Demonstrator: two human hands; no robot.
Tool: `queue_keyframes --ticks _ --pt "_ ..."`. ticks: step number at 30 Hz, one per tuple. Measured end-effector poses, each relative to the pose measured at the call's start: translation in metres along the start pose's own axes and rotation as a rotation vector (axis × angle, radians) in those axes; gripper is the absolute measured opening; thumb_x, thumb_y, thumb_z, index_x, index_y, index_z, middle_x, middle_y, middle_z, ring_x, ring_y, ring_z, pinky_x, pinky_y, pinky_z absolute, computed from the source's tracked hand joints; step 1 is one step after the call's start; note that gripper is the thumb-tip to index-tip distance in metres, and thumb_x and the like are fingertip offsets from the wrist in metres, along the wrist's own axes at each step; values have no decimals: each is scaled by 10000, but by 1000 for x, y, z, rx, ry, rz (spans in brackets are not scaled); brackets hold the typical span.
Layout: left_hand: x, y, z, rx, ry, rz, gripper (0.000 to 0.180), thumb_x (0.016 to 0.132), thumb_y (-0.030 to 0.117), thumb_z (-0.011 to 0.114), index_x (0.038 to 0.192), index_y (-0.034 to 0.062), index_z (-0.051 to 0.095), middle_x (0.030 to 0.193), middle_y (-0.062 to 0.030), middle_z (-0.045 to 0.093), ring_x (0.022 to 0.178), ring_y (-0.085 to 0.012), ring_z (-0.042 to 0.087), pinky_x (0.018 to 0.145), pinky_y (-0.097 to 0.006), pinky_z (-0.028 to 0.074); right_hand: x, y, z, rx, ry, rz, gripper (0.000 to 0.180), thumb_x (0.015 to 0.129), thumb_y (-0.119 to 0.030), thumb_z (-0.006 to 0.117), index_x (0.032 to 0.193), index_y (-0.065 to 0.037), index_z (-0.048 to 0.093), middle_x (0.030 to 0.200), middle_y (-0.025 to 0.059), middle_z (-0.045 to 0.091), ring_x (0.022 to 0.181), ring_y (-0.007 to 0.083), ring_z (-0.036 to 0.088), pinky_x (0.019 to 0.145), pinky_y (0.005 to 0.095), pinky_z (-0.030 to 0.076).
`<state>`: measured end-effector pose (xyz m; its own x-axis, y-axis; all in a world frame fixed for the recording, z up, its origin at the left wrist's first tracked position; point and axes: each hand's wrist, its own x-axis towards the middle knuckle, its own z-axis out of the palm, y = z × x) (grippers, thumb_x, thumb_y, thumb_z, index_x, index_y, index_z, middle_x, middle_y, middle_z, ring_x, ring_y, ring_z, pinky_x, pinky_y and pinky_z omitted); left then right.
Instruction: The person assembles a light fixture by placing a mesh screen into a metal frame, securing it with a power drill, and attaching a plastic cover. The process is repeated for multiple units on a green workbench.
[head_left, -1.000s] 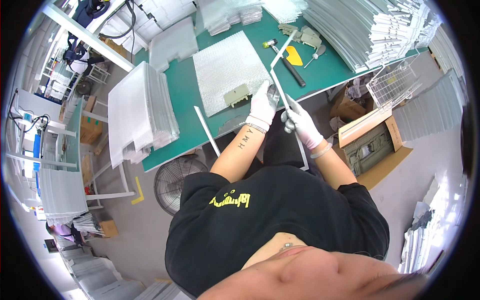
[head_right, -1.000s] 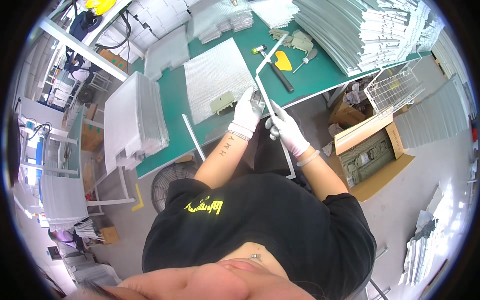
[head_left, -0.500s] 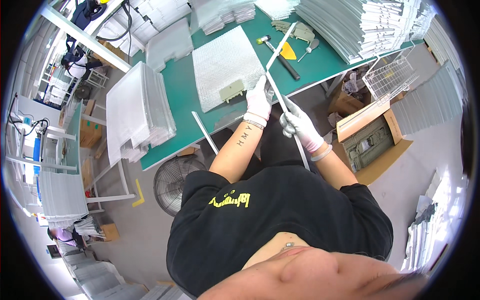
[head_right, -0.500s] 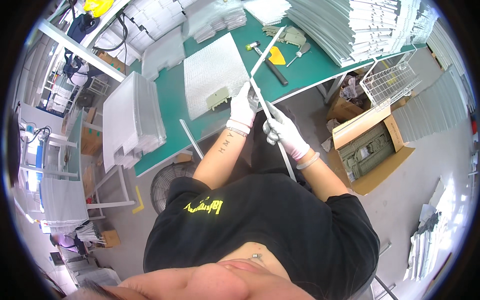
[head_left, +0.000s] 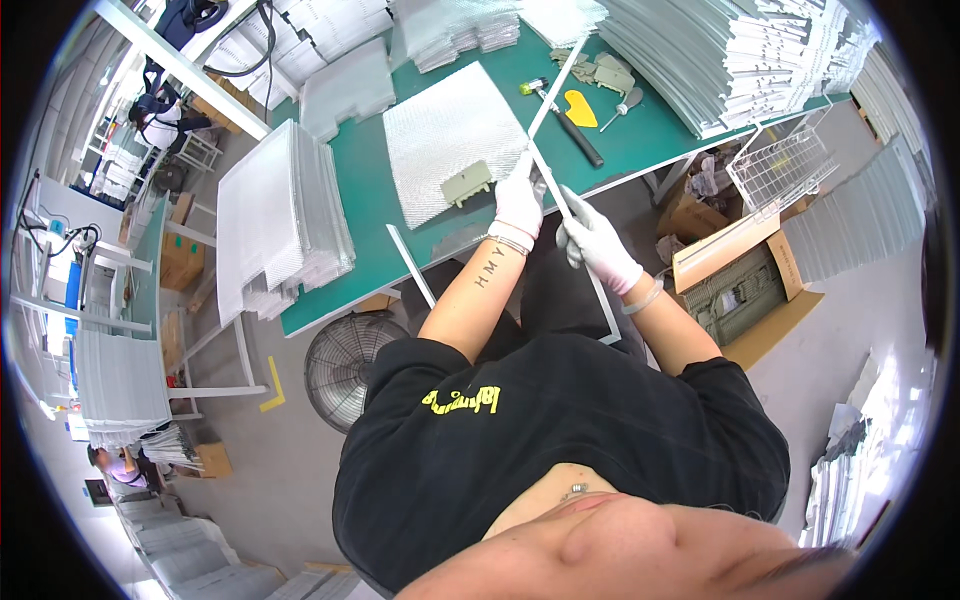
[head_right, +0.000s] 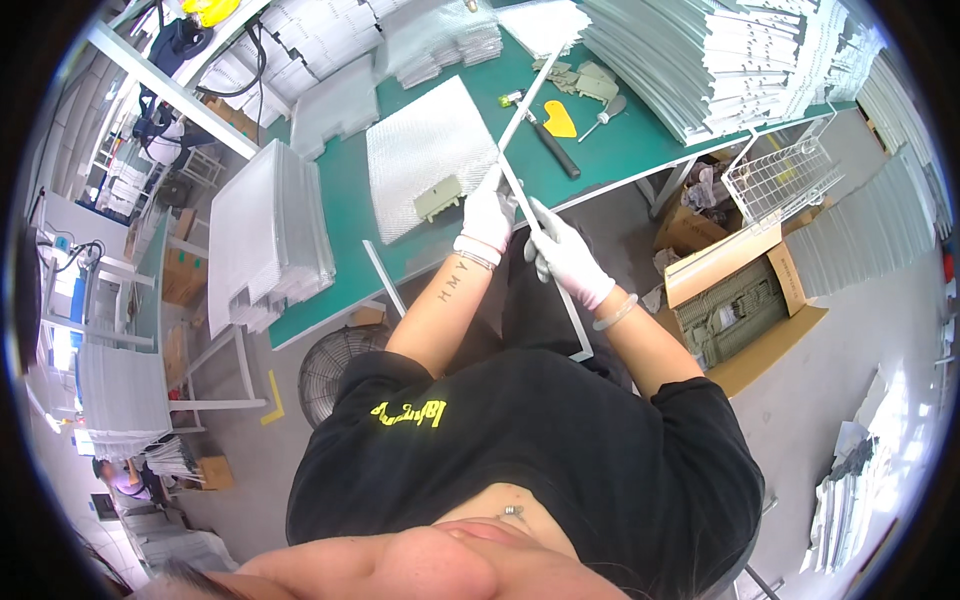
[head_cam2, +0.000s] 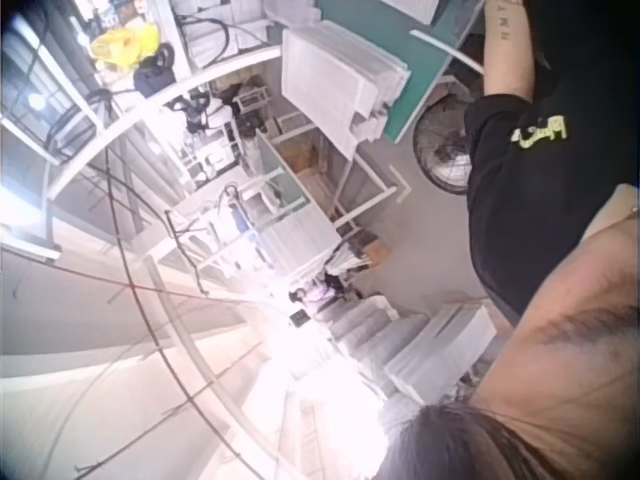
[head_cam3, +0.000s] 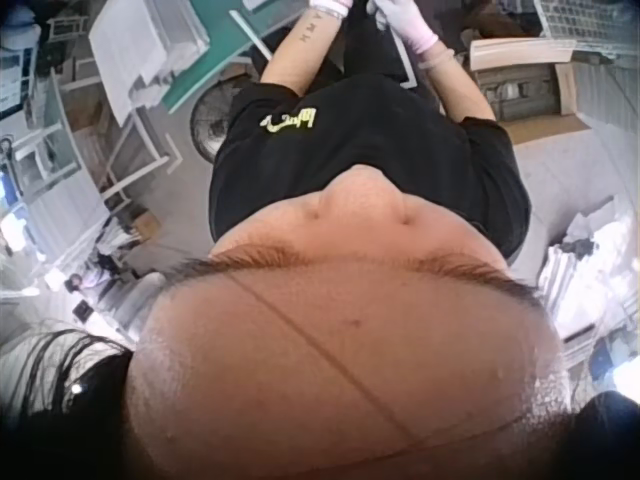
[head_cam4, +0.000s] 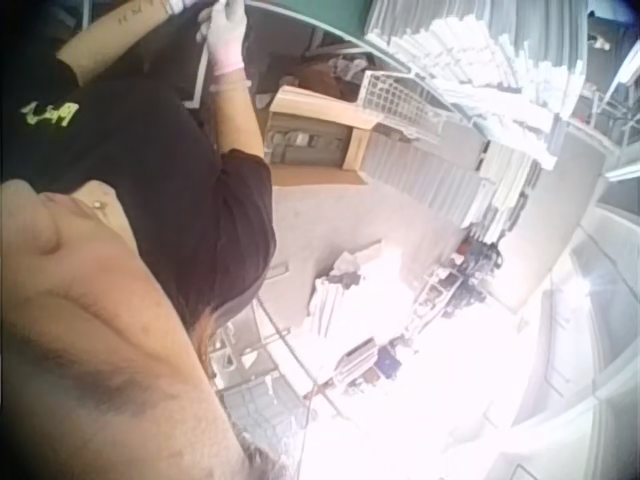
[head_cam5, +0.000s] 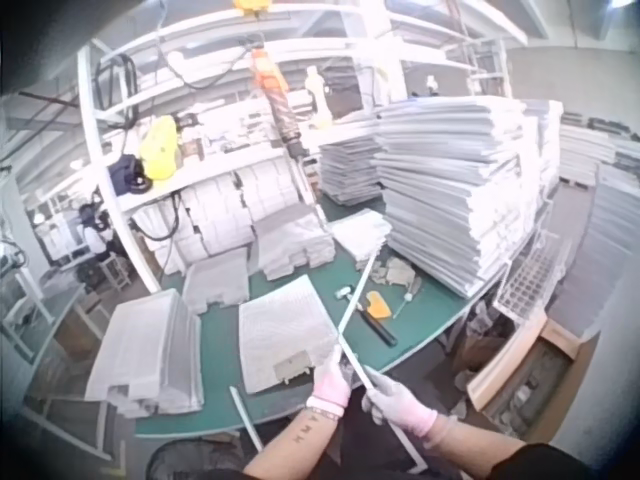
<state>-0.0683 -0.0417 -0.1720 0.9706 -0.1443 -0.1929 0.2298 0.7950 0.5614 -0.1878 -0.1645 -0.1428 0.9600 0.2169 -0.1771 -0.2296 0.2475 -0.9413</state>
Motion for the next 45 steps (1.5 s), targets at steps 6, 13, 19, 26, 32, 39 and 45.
queue_keyframes --ticks 6,13,19,26,32,39,45 --pt "-16 -6 -23 175 -189 -5 229 987 154 556 1167 19 596 1135 -95 650 1033 -206 617 837 -353 523 61 -52 3 -307 11 -45 473 1019 -325 491 1391 -33 482 805 62 617 504 87 514 476 234 455" --pt "-132 91 -10 690 -297 50 380 957 207 605 1293 31 584 1181 -102 641 1021 -222 612 956 -332 464 126 -38 -33 -185 -50 60 168 942 -245 635 927 -99 555 737 -44 485 590 62 452 546 247 423" --pt "-86 181 -105 471 -99 91 521 1053 328 390 1423 -38 404 1408 -164 506 1317 -260 452 1128 -390 323 118 -38 -17 68 -134 89 108 935 -124 571 1013 -110 498 762 -44 449 590 61 424 553 236 394" --pt "-119 190 -64 696 -247 188 593 910 49 636 1436 -33 375 1340 -89 551 1185 -156 549 958 -308 471 74 -66 -8 68 -135 -70 133 942 -151 572 1046 -99 506 770 -36 442 614 75 425 594 238 401" --pt "-167 180 -26 747 -44 452 532 884 -43 652 1370 -107 444 1303 -132 578 1119 -164 599 970 -284 475 39 -81 -3 69 -85 -200 138 953 -142 568 1049 -70 501 779 -7 477 660 106 480 647 278 455" --pt "-205 171 -34 1426 -32 975 790 912 -30 478 1541 -57 2 1582 -199 204 1453 -285 255 1185 -400 206 14 -95 15 -87 -77 -354 486 913 -193 610 1324 14 454 1085 39 595 952 141 571 869 315 469" --pt "-221 201 -27 265 -170 742 519 899 -50 489 1410 -16 403 1250 -107 580 1108 -182 575 988 -332 437 13 -144 67 -96 -237 -568 432 899 -74 584 1302 49 489 1008 -11 595 864 51 529 778 231 435"
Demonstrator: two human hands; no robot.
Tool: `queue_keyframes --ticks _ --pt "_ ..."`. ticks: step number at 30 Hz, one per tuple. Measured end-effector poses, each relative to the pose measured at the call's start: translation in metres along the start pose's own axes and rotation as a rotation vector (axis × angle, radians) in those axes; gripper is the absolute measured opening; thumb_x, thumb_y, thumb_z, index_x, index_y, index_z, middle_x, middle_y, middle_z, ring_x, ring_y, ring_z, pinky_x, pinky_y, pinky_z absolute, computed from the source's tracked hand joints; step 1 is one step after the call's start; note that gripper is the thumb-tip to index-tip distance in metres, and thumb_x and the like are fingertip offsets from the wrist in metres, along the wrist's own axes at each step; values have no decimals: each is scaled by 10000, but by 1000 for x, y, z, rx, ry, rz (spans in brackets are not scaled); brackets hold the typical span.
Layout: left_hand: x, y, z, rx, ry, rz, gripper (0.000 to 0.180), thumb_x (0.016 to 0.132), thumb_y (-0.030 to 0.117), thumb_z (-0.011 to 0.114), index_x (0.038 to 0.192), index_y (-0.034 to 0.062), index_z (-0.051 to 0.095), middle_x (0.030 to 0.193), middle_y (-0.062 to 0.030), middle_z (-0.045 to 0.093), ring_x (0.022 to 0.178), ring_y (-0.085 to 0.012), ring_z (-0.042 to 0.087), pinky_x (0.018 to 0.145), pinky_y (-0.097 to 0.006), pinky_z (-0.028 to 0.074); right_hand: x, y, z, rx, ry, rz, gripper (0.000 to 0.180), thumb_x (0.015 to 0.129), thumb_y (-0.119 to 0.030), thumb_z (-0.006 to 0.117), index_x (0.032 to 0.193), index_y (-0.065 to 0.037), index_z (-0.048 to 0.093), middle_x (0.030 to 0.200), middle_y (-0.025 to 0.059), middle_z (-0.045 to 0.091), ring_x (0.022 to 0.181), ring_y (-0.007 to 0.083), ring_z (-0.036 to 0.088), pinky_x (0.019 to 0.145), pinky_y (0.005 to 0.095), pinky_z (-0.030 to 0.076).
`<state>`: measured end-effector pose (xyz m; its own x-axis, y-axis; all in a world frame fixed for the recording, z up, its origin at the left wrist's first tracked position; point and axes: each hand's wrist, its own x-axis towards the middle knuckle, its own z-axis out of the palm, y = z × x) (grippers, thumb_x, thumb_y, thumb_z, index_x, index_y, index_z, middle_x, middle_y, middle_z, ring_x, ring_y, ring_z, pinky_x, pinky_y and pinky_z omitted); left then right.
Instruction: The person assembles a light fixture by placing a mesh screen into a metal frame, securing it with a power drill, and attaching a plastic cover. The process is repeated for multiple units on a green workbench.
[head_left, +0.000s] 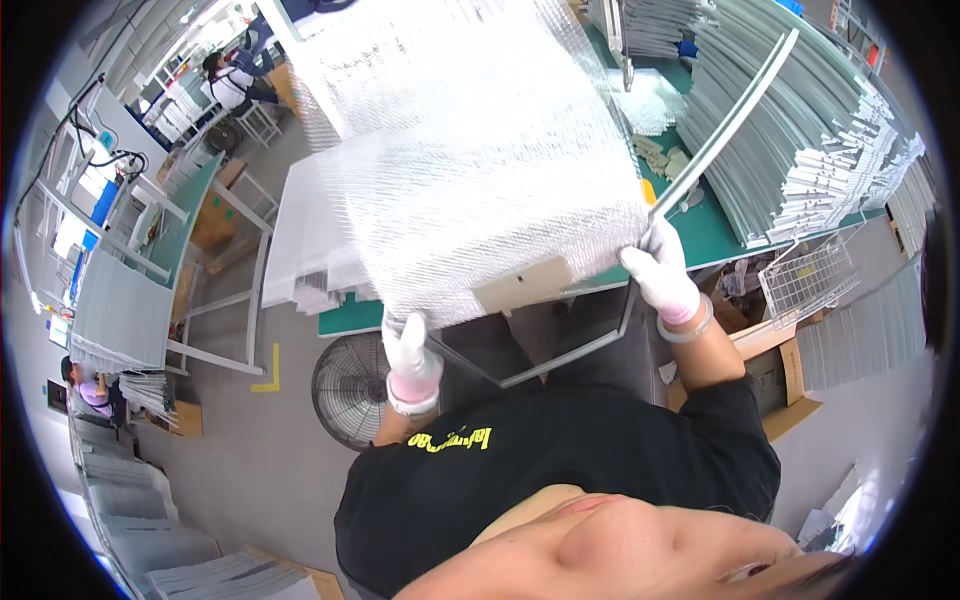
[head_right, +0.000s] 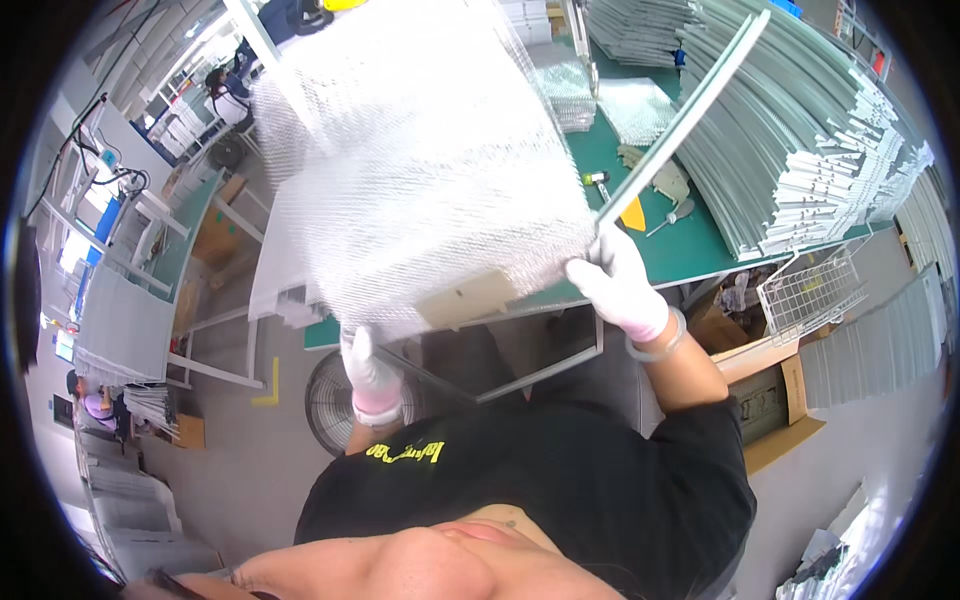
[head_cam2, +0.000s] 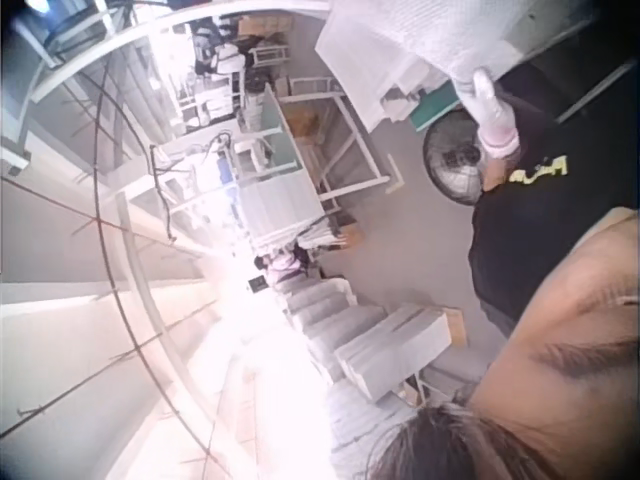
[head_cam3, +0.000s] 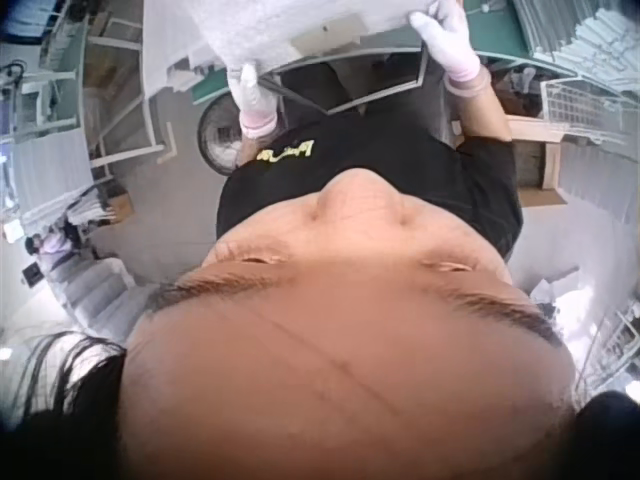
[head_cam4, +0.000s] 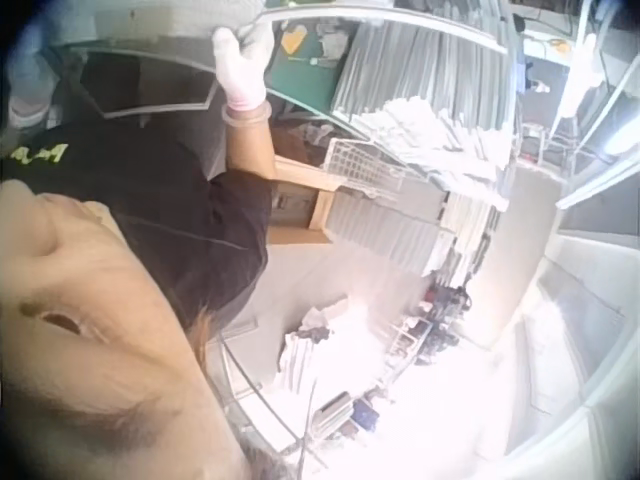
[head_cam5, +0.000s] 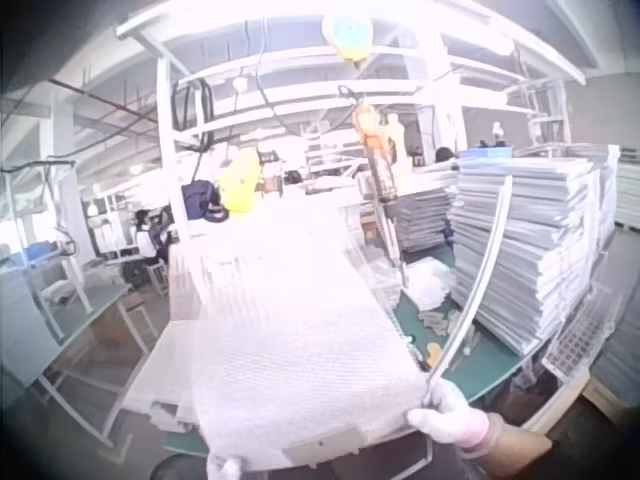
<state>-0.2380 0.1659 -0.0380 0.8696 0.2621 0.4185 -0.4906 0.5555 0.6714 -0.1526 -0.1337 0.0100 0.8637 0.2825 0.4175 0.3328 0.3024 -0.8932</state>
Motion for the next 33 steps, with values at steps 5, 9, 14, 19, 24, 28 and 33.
queue_keyframes --ticks 5,9,14,19,24,28,33 --pt "99 31 43 526 -20 92 240 927 21 567 1154 -50 600 910 0 608 759 -51 531 661 -211 436 83 -10 -2 -116 137 -131 137 942 -138 639 911 -16 584 720 -89 515 607 -4 407 537 191 344" --pt "154 0 42 548 -5 268 221 872 -54 634 1091 -30 634 955 -39 689 798 -68 606 698 -212 481 102 1 -2 -313 325 -217 263 898 -186 730 800 -65 518 660 -87 463 598 7 369 512 208 335" --pt "152 -15 49 457 -8 244 255 858 -51 667 1109 -35 624 1014 -61 693 851 -76 619 734 -228 495 96 26 -2 -434 502 -324 299 886 -187 743 785 -66 488 653 -84 404 603 22 338 498 220 299" --pt "150 -26 32 469 -37 169 244 874 -13 668 1112 -32 617 1032 -56 691 889 -79 620 765 -230 498 98 32 -18 -361 349 -223 242 912 -174 702 852 -28 519 739 -48 506 676 45 423 596 225 387" --pt "128 -69 -16 711 -35 120 291 870 -1 661 1150 -51 601 1017 -53 696 882 -89 626 760 -249 506 79 87 -32 -294 181 -104 426 949 -175 635 1298 46 528 1186 74 638 1054 116 582 937 289 462" --pt "114 -78 -33 636 -62 1 291 861 1 670 1143 -47 616 1015 -57 701 851 -78 618 729 -241 506 62 96 -38 -187 101 -64 374 943 -134 607 1273 33 545 1139 49 649 1006 96 584 903 281 475" --pt "141 -16 5 493 -185 94 410 841 12 683 1231 -21 563 1111 -49 656 976 -127 620 893 -271 486 95 7 -43 -76 -58 -68 481 885 -73 631 1331 36 487 1240 87 605 1141 133 538 1013 309 415"
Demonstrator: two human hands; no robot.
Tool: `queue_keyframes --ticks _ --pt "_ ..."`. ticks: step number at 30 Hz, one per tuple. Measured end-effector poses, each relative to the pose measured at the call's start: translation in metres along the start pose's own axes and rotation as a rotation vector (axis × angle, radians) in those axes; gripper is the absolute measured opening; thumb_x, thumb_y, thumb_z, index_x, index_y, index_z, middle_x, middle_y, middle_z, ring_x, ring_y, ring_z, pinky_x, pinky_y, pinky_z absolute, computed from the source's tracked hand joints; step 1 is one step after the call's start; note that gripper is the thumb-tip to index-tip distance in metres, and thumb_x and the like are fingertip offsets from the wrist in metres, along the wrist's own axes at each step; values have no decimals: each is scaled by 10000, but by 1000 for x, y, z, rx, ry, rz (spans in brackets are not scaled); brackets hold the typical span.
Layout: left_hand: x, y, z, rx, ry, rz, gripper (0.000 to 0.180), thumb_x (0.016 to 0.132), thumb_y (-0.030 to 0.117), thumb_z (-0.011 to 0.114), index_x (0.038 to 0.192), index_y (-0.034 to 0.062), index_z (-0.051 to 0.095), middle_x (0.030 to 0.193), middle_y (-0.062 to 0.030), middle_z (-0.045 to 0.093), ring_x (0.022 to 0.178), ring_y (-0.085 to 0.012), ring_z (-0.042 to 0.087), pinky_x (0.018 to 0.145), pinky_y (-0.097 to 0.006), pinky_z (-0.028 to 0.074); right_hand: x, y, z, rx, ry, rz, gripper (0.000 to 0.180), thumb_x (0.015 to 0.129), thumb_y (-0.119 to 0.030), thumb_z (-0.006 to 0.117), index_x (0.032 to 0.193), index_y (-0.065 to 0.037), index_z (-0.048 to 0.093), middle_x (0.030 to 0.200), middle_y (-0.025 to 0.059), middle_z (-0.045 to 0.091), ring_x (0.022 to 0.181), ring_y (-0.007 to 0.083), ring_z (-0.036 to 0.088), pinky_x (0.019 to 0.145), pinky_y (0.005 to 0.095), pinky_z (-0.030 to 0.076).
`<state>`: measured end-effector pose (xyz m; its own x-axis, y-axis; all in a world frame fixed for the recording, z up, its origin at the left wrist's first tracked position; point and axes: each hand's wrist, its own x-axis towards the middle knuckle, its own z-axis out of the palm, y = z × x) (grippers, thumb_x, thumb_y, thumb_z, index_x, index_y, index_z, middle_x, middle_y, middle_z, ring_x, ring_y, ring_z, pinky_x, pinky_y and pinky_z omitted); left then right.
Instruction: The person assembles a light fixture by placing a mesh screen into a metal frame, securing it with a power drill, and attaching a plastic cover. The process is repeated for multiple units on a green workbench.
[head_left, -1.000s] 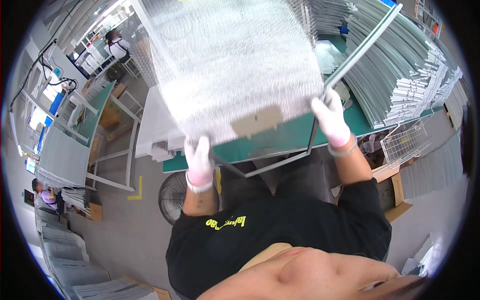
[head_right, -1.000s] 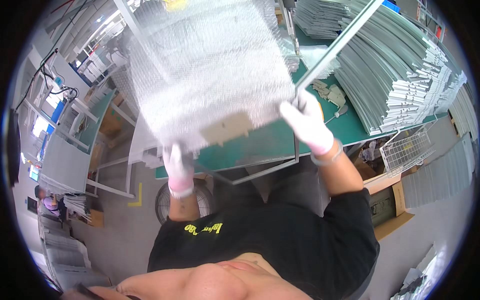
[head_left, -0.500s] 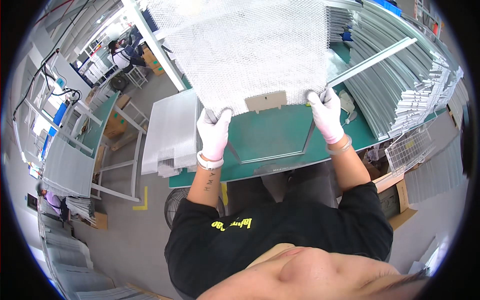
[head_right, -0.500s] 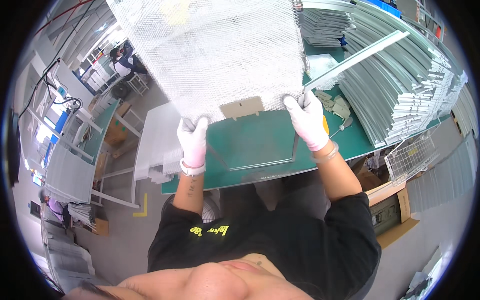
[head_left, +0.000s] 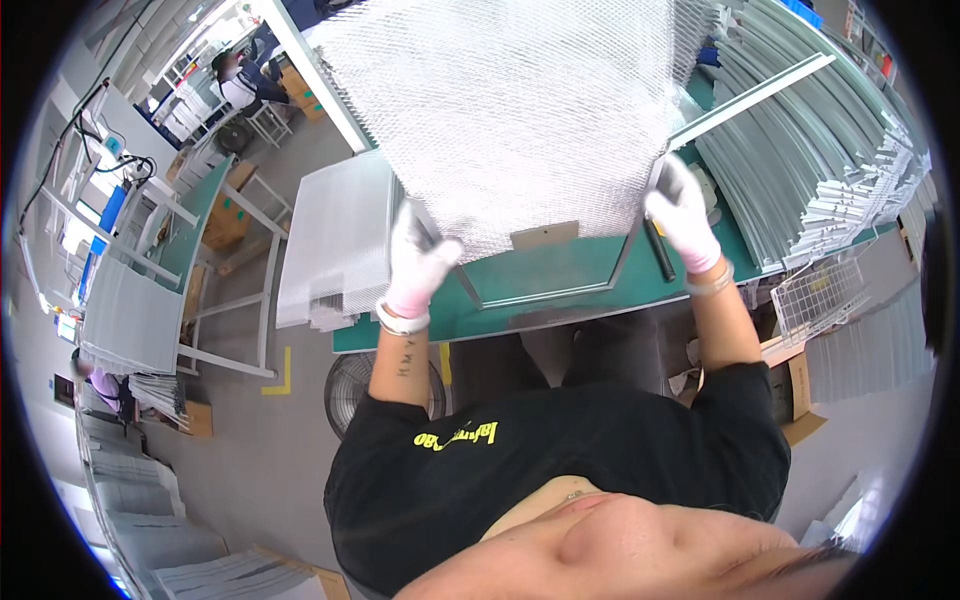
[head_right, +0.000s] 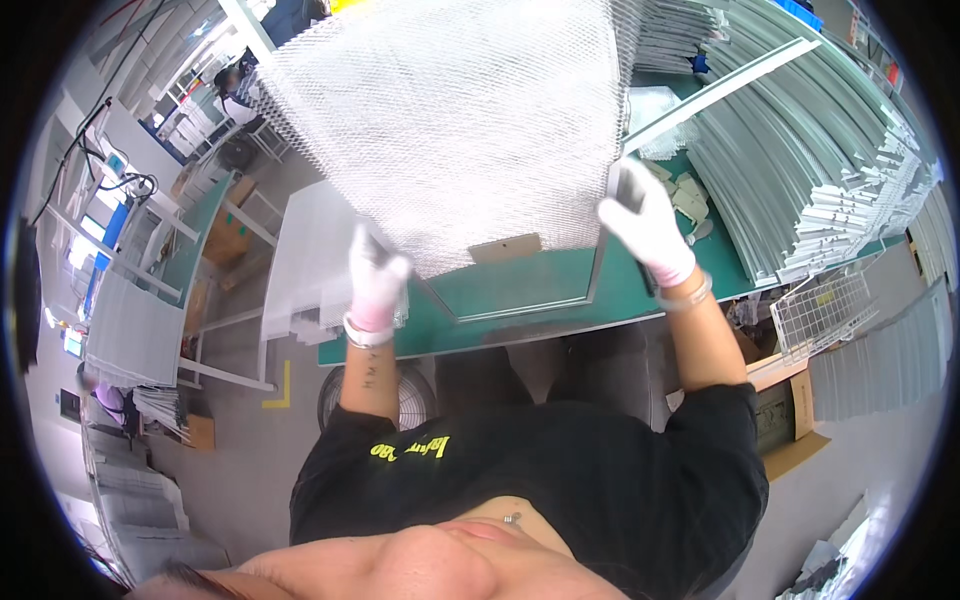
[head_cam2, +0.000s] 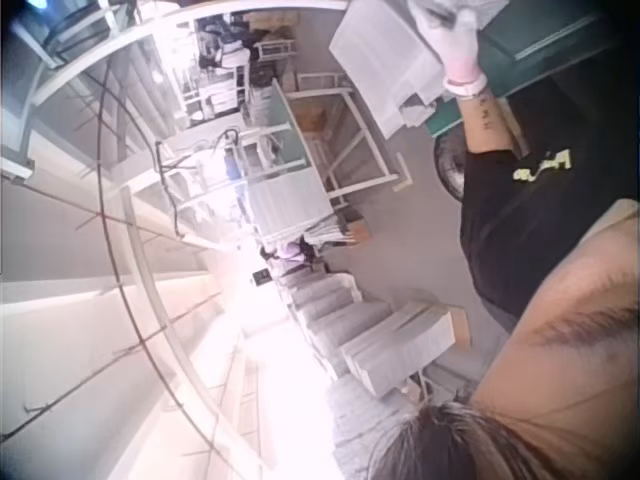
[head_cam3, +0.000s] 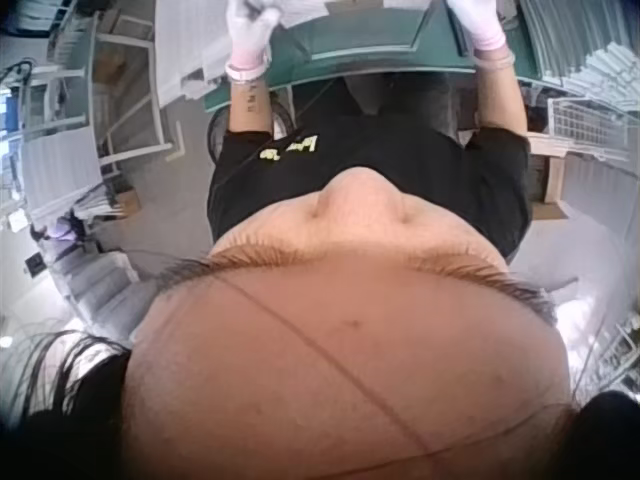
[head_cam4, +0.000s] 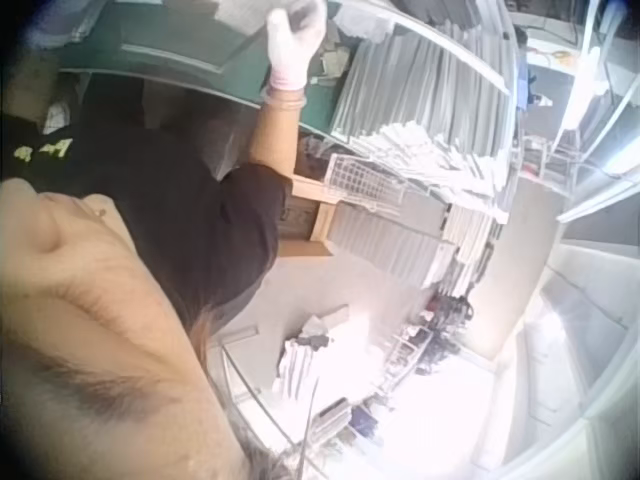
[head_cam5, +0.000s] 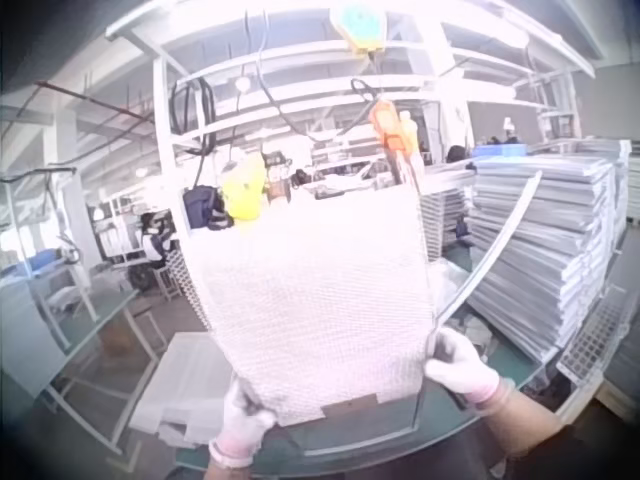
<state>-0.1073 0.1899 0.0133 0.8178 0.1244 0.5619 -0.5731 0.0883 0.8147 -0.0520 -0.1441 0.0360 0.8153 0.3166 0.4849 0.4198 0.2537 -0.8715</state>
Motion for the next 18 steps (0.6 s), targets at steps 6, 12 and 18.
queue_keyframes --ticks 6,12,18 --pt "25 15 25 21 310 168 162 930 16 598 1088 -15 618 968 -5 645 838 -41 535 777 -207 442 20 23 34 -86 479 -291 284 910 -133 693 1111 24 569 846 -25 588 702 22 483 622 193 408" --pt "22 20 17 -75 204 29 193 898 -29 619 1091 -20 618 923 2 649 750 -12 519 696 -179 431 17 18 25 -114 449 -130 218 899 -158 733 989 -2 609 725 -79 505 632 3 388 553 176 326" --pt "16 18 27 -25 237 115 247 880 -56 621 1122 -9 601 967 -14 656 768 -18 540 679 -181 434 6 27 33 -141 534 -244 322 892 -113 731 1153 -6 576 868 -32 585 763 36 490 706 206 415"
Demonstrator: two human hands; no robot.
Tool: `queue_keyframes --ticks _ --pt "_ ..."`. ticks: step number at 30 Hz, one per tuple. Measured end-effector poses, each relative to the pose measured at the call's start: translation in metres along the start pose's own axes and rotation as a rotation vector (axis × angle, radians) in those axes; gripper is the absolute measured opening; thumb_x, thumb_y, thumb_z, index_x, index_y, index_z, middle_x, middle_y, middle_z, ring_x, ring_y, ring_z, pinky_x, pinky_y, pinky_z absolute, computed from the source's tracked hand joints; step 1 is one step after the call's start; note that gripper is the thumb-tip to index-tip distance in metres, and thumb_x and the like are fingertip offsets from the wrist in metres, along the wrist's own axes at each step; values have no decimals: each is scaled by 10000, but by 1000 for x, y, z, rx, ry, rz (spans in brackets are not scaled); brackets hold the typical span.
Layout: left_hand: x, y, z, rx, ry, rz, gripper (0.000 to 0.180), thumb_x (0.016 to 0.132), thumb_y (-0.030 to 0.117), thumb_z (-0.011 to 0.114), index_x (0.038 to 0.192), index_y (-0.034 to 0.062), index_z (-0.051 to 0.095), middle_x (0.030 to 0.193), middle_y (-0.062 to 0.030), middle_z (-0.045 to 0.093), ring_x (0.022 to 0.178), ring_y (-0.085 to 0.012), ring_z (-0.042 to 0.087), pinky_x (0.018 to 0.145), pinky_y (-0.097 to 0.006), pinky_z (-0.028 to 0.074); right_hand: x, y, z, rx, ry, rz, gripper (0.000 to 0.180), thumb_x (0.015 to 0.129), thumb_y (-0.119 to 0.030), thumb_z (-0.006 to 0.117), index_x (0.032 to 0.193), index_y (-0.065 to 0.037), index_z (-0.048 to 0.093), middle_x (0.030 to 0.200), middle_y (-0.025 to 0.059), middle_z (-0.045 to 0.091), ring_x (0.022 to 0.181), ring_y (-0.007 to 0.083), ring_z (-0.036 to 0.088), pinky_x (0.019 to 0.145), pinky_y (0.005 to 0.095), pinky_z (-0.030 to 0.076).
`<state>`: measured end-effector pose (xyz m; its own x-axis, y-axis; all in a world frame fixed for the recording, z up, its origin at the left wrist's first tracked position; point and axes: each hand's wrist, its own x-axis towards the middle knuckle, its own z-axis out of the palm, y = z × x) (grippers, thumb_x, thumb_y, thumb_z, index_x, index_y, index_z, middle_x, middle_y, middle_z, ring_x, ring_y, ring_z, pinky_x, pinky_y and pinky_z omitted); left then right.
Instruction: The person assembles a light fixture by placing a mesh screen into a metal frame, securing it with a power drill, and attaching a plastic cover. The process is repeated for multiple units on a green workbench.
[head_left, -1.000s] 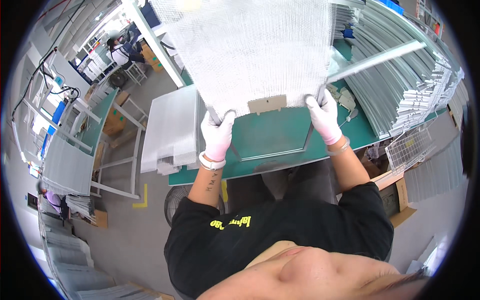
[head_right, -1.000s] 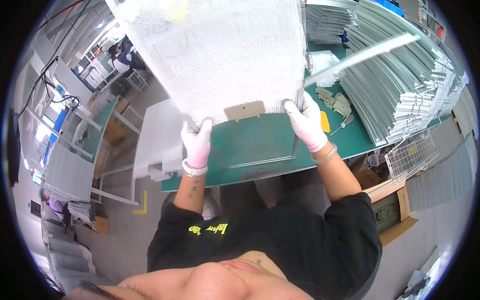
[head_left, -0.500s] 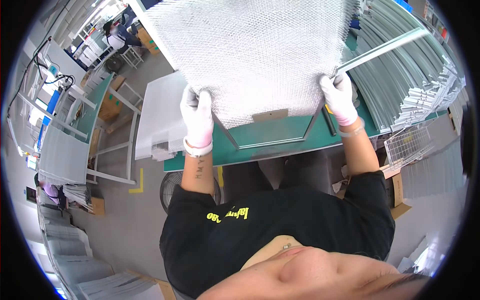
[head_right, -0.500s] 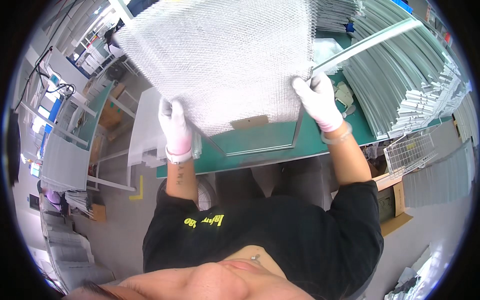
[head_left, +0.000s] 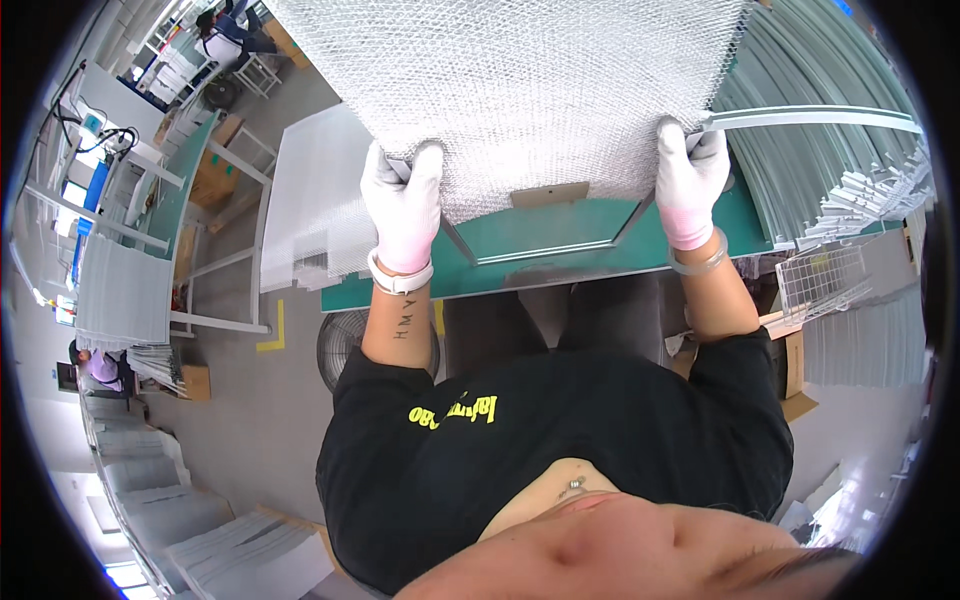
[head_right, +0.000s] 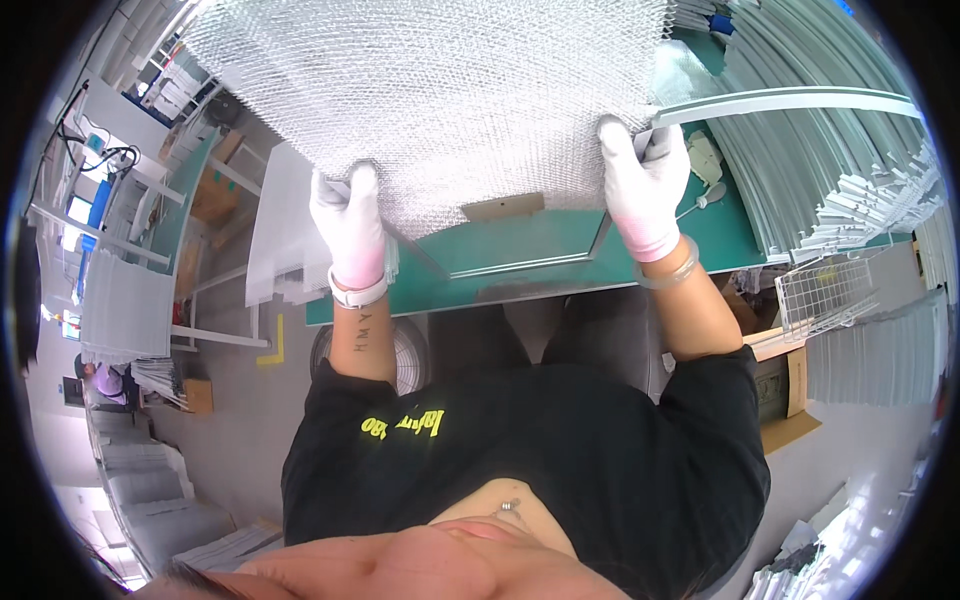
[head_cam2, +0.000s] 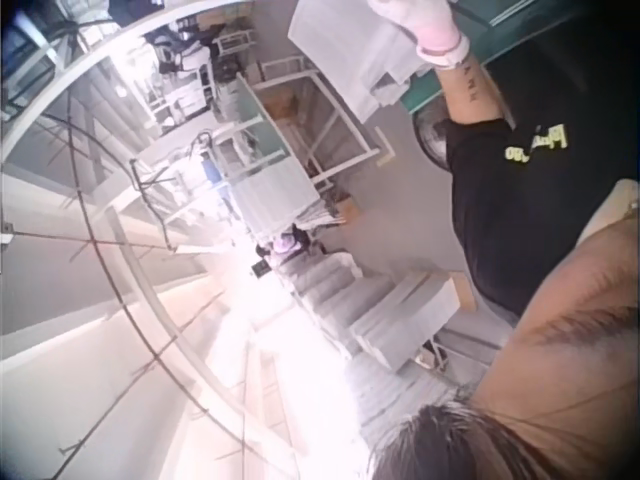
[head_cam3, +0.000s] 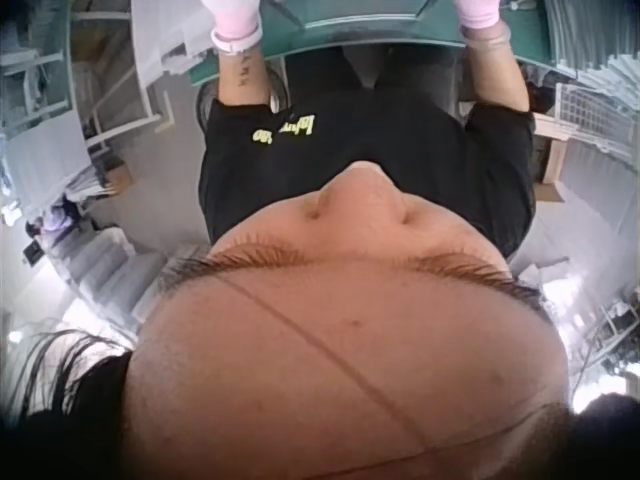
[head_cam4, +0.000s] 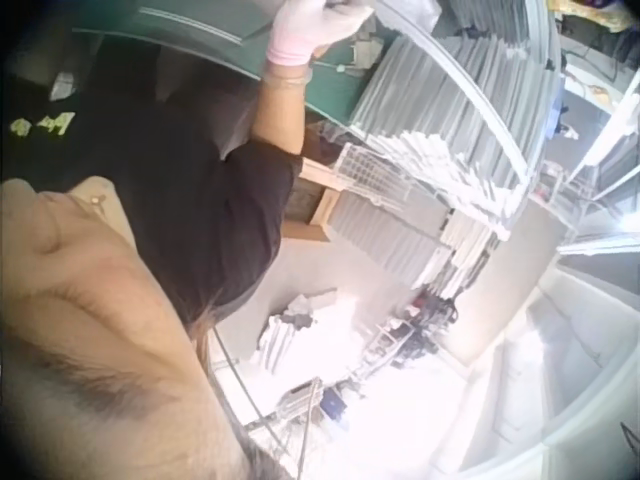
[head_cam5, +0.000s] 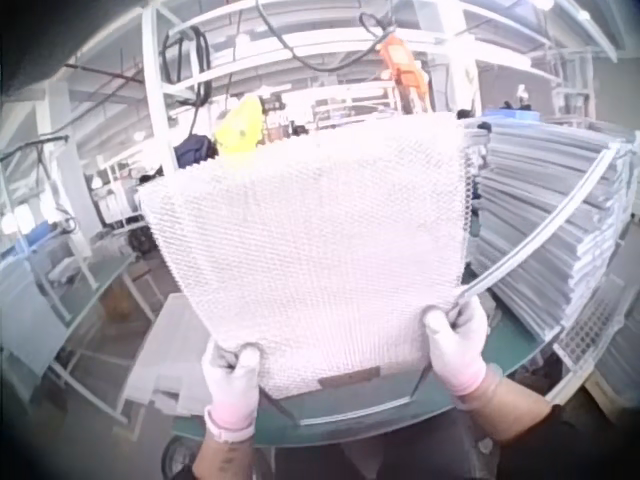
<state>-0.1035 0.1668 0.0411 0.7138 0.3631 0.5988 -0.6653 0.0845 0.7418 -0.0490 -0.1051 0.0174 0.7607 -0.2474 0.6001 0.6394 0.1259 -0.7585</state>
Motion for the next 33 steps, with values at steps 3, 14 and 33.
queue_keyframes --ticks 3,14,33 --pt "-2 -4 -13 40 -66 13 253 878 -54 624 1125 -5 596 992 -29 662 800 -29 555 702 -193 453 11 -12 -12 150 -203 77 393 890 -127 711 1222 -2 543 1146 44 615 1015 112 565 913 277 445" --pt "-3 2 -2 118 18 3 265 879 -29 652 1135 -2 586 966 -18 656 815 -39 556 738 -195 462 -1 -9 -11 -144 -76 83 383 931 -149 676 1225 51 534 934 24 634 792 52 532 741 219 452" --pt "-69 -47 -47 220 -142 -12 280 886 -2 631 1163 -21 593 1006 -46 660 873 -99 592 788 -253 482 -48 46 -46 34 -354 198 403 972 -133 582 1322 35 475 1237 61 599 1103 119 554 960 282 424"
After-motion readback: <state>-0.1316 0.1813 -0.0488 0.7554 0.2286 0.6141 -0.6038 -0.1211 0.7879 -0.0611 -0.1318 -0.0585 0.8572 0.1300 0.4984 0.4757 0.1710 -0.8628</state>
